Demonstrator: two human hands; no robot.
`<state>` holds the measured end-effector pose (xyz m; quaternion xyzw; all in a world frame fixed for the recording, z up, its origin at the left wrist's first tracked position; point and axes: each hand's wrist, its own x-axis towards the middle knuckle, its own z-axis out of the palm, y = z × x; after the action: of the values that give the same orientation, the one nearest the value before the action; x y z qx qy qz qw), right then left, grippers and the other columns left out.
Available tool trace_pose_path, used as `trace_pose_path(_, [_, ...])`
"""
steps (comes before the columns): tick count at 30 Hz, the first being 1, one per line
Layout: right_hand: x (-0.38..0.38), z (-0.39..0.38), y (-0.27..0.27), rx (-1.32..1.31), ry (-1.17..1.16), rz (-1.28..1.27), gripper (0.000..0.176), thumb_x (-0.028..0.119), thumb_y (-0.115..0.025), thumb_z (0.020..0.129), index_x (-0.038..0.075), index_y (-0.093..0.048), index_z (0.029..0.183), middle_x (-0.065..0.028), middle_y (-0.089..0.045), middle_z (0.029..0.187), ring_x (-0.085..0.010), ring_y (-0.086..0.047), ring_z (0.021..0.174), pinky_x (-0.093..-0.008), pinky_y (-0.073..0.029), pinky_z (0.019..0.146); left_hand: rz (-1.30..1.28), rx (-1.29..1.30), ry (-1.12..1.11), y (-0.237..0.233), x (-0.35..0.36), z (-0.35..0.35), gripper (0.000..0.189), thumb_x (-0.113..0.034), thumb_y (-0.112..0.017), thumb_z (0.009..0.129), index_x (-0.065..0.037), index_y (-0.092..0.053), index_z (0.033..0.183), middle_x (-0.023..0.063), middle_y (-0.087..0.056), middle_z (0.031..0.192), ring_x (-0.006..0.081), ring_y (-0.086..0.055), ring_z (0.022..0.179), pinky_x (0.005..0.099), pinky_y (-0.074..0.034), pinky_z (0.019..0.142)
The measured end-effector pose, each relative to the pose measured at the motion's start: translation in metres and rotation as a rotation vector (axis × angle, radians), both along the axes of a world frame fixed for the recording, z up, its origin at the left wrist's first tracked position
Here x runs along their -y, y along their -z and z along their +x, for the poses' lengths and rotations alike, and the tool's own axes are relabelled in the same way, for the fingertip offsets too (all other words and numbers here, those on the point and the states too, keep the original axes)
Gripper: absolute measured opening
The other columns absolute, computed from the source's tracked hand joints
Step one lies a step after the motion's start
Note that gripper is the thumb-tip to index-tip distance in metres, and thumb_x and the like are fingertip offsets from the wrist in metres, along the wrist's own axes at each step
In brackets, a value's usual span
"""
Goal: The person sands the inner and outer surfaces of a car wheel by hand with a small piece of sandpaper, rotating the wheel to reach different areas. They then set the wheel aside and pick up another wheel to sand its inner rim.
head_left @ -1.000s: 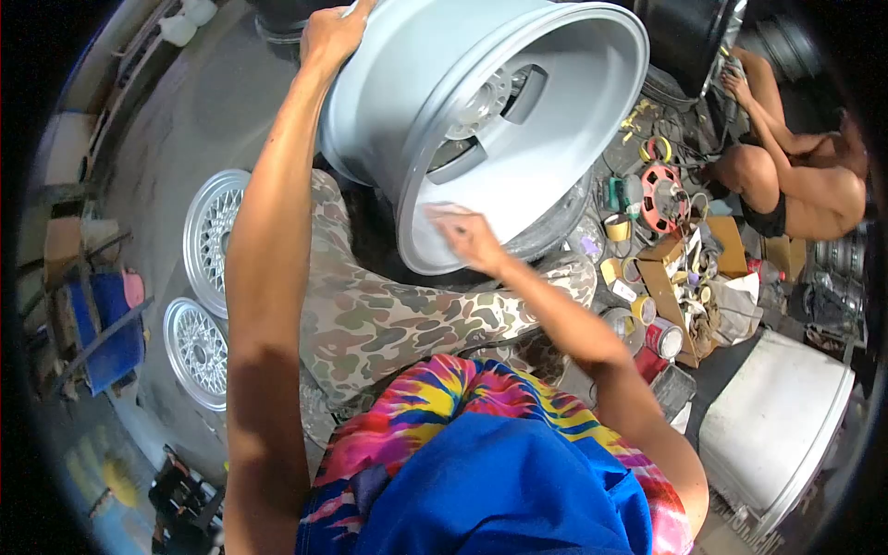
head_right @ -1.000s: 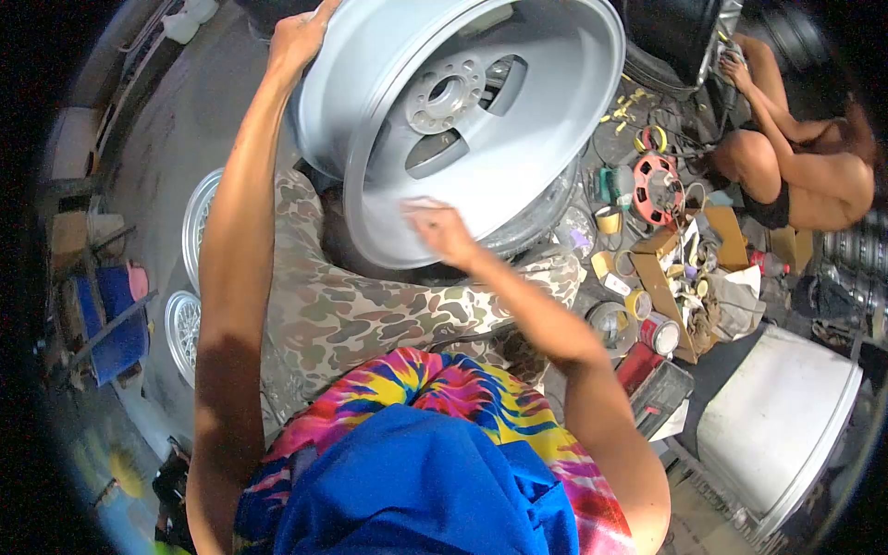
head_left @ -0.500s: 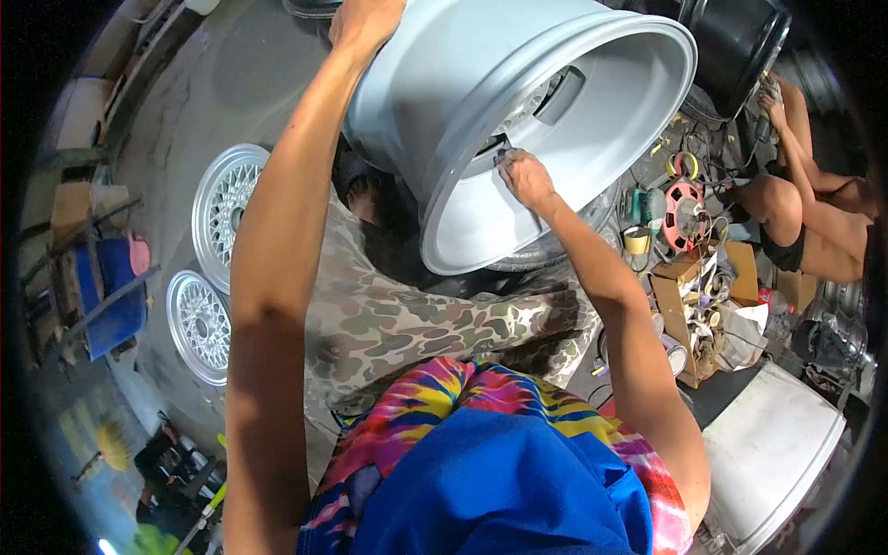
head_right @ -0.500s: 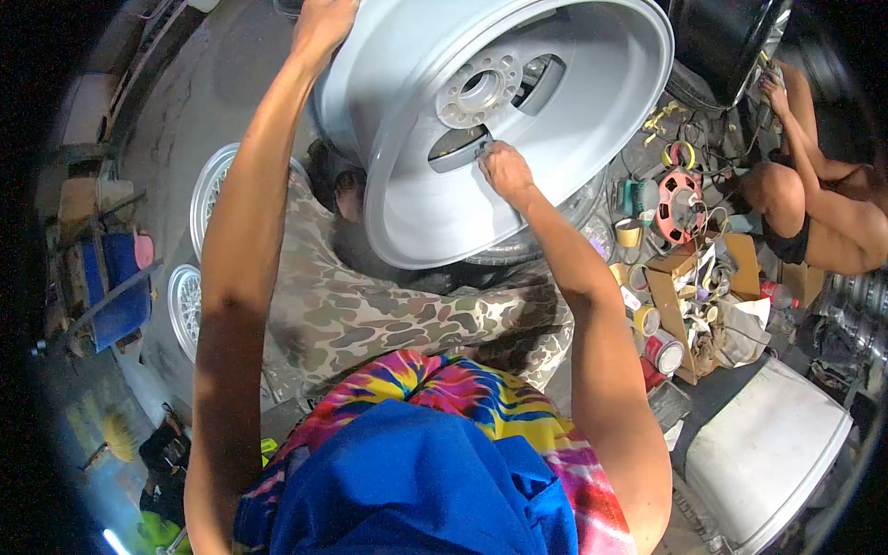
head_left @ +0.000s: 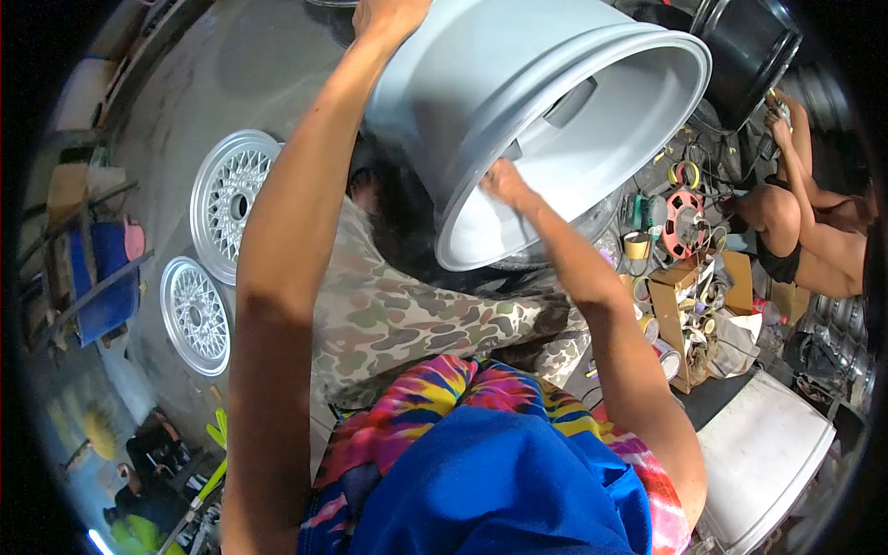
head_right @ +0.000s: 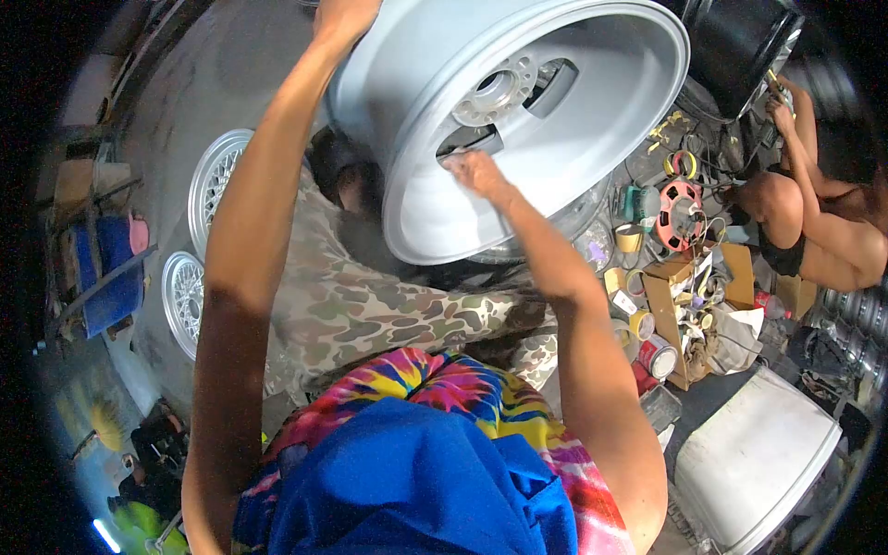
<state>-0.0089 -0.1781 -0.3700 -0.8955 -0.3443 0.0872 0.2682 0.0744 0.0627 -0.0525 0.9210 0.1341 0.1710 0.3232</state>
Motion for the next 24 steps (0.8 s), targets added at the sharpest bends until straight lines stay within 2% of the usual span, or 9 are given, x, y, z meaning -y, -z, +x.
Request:
trace_pose_path(1, [-0.001, -0.004, -0.017, -0.012, -0.045, 0.077, 0.025, 0.03, -0.055, 0.092, 0.012, -0.072, 0.097, -0.0158, -0.07, 0.099, -0.0369, -0.066, 0.088, -0.0472, -0.053, 0.083, 0.002, -0.006, 0.002, 0.001, 0.001, -0.002, 0.061, -0.061, -0.054, 0.089, -0.005, -0.073, 0.106, 0.0252, -0.068, 0.101, 0.042, -0.064, 0.101, 0.0455, -0.048, 0.088])
trace_pose_path(2, [0.009, 0.005, -0.039, -0.065, 0.02, -0.296, 0.025, 0.03, -0.055, 0.092, 0.011, -0.072, 0.095, -0.0164, -0.07, 0.094, -0.0369, -0.067, 0.086, -0.047, -0.053, 0.083, 0.012, -0.002, 0.011, 0.0, 0.001, -0.002, 0.06, -0.06, -0.054, 0.089, -0.005, -0.073, 0.106, 0.0256, -0.068, 0.101, 0.0419, -0.064, 0.101, 0.0458, -0.049, 0.087])
trace_pose_path(9, [-0.02, -0.018, -0.006, 0.087, 0.097, -0.022, 0.04, 0.036, -0.053, 0.094, 0.001, -0.068, 0.082, -0.0221, -0.069, 0.085, -0.0377, -0.067, 0.083, -0.0485, -0.051, 0.082, -0.023, 0.022, -0.031, 0.002, 0.0, -0.004, 0.058, -0.059, -0.055, 0.089, -0.004, -0.073, 0.101, 0.0263, -0.068, 0.097, 0.0424, -0.065, 0.099, 0.0461, -0.049, 0.085])
trace_pose_path(15, [0.019, -0.006, -0.072, -0.023, 0.027, -0.549, 0.037, 0.034, -0.051, 0.096, 0.005, -0.069, 0.079, -0.0185, -0.07, 0.083, -0.0339, -0.068, 0.081, -0.0444, -0.05, 0.081, -0.002, 0.084, 0.029, 0.004, -0.002, -0.005, 0.058, -0.058, -0.055, 0.089, -0.003, -0.073, 0.098, 0.0271, -0.067, 0.098, 0.0436, -0.064, 0.098, 0.0477, -0.048, 0.084])
trace_pose_path(16, [0.008, -0.023, -0.075, 0.017, 0.071, -0.434, 0.035, 0.031, -0.052, 0.095, 0.004, -0.069, 0.08, -0.0181, -0.071, 0.084, -0.0333, -0.068, 0.081, -0.0456, -0.049, 0.084, -0.008, 0.091, 0.03, 0.005, -0.002, -0.004, 0.058, -0.058, -0.055, 0.089, -0.003, -0.073, 0.098, 0.0271, -0.067, 0.098, 0.0436, -0.064, 0.098, 0.0477, -0.048, 0.084])
trace_pose_path(19, [-0.019, -0.072, -0.103, -0.119, 0.198, 0.077, 0.026, 0.024, -0.054, 0.095, 0.005, -0.072, 0.095, -0.017, -0.071, 0.093, -0.0329, -0.069, 0.086, -0.0427, -0.05, 0.091, 0.046, 0.098, -0.003, 0.006, -0.009, -0.001, 0.058, -0.057, -0.054, 0.09, -0.002, -0.072, 0.097, 0.0273, -0.067, 0.097, 0.0438, -0.063, 0.098, 0.0484, -0.048, 0.083])
trace_pose_path(22, [0.038, -0.042, -0.039, 0.243, -0.045, 0.003, 0.034, 0.013, -0.052, 0.091, 0.005, -0.063, 0.123, -0.0169, -0.07, 0.108, -0.0311, -0.067, 0.096, -0.0402, -0.05, 0.094, -0.024, 0.112, 0.072, 0.01, -0.006, -0.006, 0.056, -0.054, -0.053, 0.092, -0.001, -0.071, 0.099, 0.0271, -0.067, 0.098, 0.0451, -0.062, 0.099, 0.048, -0.048, 0.084])
trace_pose_path(23, [0.058, -0.026, -0.045, 0.067, 0.043, -0.294, 0.037, 0.012, -0.052, 0.09, 0.002, -0.061, 0.125, -0.0176, -0.065, 0.121, -0.0296, -0.063, 0.11, -0.0418, -0.043, 0.104, -0.004, 0.094, 0.108, 0.015, -0.012, -0.006, 0.055, -0.052, -0.051, 0.094, -0.001, -0.07, 0.104, 0.0272, -0.067, 0.101, 0.0446, -0.062, 0.101, 0.0471, -0.048, 0.086])
trace_pose_path(24, [0.086, -0.01, -0.035, 0.367, -0.029, -0.205, 0.038, 0.011, -0.05, 0.091, -0.002, -0.06, 0.125, -0.0192, -0.06, 0.131, -0.03, -0.056, 0.123, -0.0437, -0.037, 0.11, 0.017, 0.076, 0.138, 0.018, -0.019, -0.009, 0.054, -0.051, -0.049, 0.096, -0.001, -0.069, 0.108, 0.0274, -0.067, 0.104, 0.0441, -0.062, 0.103, 0.0462, -0.048, 0.087])
